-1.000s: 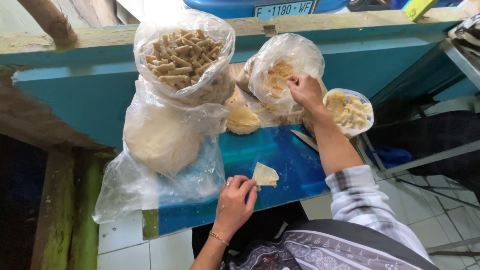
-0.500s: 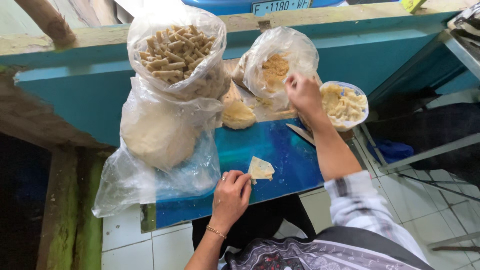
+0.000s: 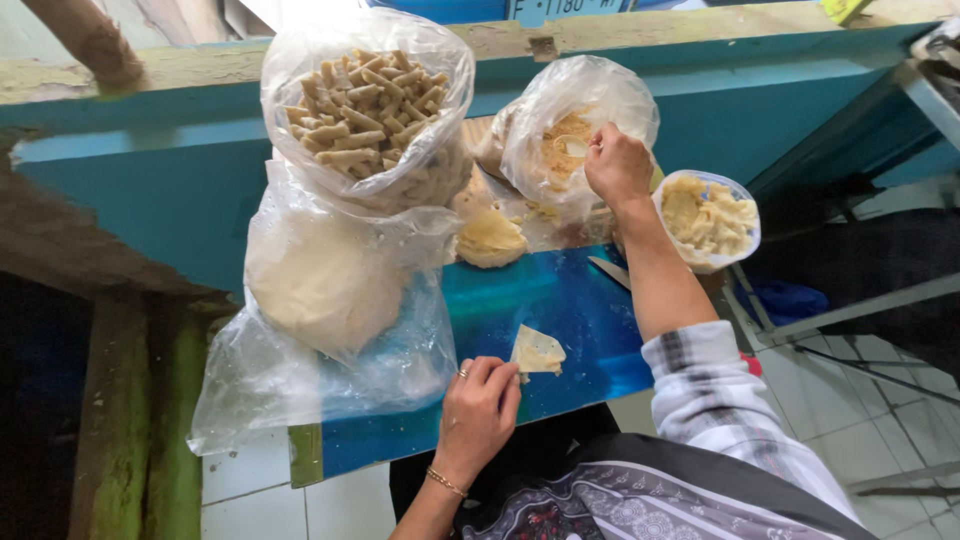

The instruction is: The person folds triangular dough wrappers in half by hand, pinching the edges closed, and places each folded piece in a zigzag row on a blue board. They occasionally reach into a plastic bag of brown powder to dust their fingers before continuing to fold more wrappers.

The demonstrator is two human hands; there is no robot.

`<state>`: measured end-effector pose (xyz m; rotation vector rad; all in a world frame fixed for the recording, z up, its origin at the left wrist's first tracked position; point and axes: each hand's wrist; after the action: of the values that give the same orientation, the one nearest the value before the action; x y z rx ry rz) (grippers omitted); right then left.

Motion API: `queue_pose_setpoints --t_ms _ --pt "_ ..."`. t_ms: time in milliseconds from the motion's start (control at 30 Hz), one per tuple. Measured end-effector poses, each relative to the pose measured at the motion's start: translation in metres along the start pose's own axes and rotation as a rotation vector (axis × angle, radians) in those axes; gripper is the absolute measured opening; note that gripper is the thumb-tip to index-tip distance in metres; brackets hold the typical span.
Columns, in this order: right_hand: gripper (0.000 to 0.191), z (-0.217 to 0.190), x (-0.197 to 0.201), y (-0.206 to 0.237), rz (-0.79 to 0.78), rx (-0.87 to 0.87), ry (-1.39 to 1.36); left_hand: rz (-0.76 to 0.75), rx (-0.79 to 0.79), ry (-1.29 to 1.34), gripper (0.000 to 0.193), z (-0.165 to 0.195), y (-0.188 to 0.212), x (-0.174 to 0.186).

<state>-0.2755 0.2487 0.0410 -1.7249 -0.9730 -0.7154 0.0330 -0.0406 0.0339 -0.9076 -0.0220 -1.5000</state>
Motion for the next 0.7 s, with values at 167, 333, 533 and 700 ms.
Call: queue_pose_setpoints --t_ms 167,333,533,700 --pt "0.015 -0.007 0.071 0.072 -0.288 -0.048 -0.451 0.038 0.014 0.058 0.014 0.001 0.003 -0.001" --pt "0.010 -0.028 0.117 0.186 -0.495 0.106 -0.549 0.059 0.033 0.070 0.017 0.000 0.008 -0.005" --pt "0.010 -0.037 0.135 0.246 -0.227 0.482 -0.456 0.047 -0.020 -0.031 0.018 0.005 0.010 -0.012" --pt "0.028 -0.032 0.135 0.258 -0.018 0.772 -0.200 0.060 0.005 -0.065 0.017 0.006 0.014 -0.013"
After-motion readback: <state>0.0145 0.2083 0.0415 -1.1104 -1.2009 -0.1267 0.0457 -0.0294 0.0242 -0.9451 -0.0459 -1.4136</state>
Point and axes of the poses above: each hand's wrist, its own y-axis away from the middle knuckle, its own x-axis out of the back of the hand, z = x × y, and after that the axes turned 1 degree about -x, right-handed
